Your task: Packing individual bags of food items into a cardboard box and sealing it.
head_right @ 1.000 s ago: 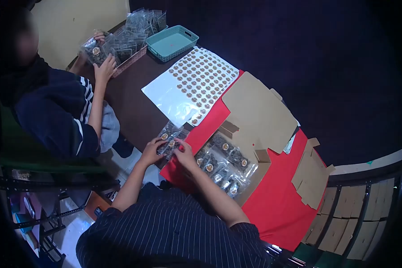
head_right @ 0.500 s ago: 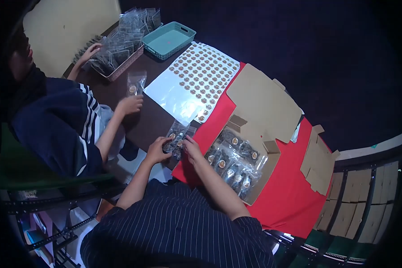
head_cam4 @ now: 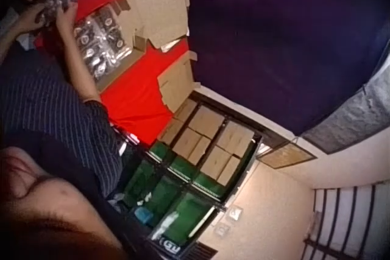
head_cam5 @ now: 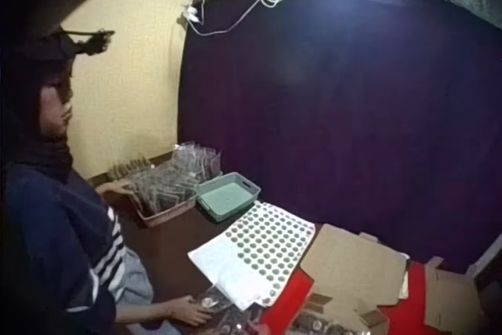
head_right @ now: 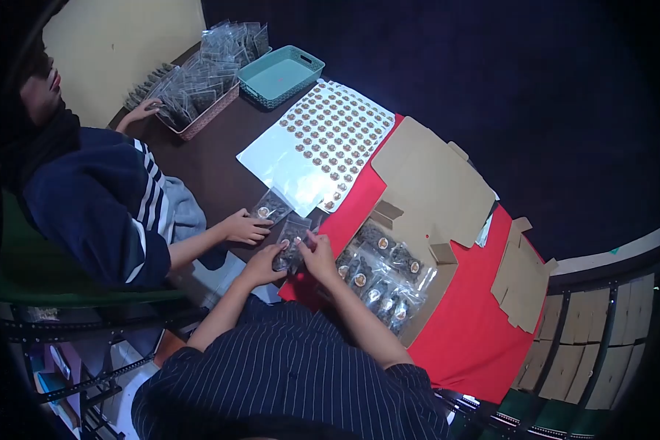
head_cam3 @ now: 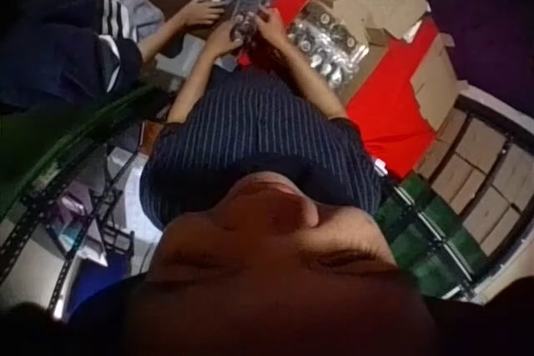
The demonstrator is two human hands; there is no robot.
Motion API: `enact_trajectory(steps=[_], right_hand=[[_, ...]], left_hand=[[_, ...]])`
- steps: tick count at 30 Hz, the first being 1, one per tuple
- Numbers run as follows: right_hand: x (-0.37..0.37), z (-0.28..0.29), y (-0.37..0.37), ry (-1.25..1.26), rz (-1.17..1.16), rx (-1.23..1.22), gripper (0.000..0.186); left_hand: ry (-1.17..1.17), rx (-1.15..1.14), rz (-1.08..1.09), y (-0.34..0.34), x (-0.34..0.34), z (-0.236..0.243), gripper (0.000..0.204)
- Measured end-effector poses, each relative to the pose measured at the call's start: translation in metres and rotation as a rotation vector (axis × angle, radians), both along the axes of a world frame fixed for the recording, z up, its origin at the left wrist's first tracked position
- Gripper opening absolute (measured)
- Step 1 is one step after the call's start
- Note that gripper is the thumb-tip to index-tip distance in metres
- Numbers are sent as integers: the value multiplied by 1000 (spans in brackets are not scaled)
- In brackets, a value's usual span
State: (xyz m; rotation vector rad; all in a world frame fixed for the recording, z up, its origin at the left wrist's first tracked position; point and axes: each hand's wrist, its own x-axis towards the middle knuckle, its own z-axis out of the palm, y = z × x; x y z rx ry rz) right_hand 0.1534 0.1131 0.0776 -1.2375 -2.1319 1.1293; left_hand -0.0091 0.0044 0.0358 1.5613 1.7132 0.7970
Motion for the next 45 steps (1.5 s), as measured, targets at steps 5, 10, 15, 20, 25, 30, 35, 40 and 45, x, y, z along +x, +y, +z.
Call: enact_trajectory(steps=[5,10,15,20,25,30,35,40,45], right_hand=[[34,71,-8,162,-134,349,45],[82,147,-22,367,-94,304,43],[108,164,-34,665,-225,-62,38],[121,147,-43,622,-283,-55,36],[121,150,-56,911,-438,-80,64],[127,138,-66,883,-316,-484,45],[128,130,-73,963,-287,-525,28],[135,129,-75,1049,-198,-686,29],[137,134,-69,987,-249,-669,34]], left_hand=[[257,-223,2,5,27,17,77],[364,-201,98,17,40,52,65],[-718,-158,23,57,57,119,44],[-1215,-265,-126,59,100,159,48],[-929,-211,-229,59,122,173,49],[-849,-68,-290,53,132,174,39],[-849,-85,-299,41,124,172,36],[-829,-127,-307,34,120,168,38],[-876,-109,-210,33,135,166,44]])
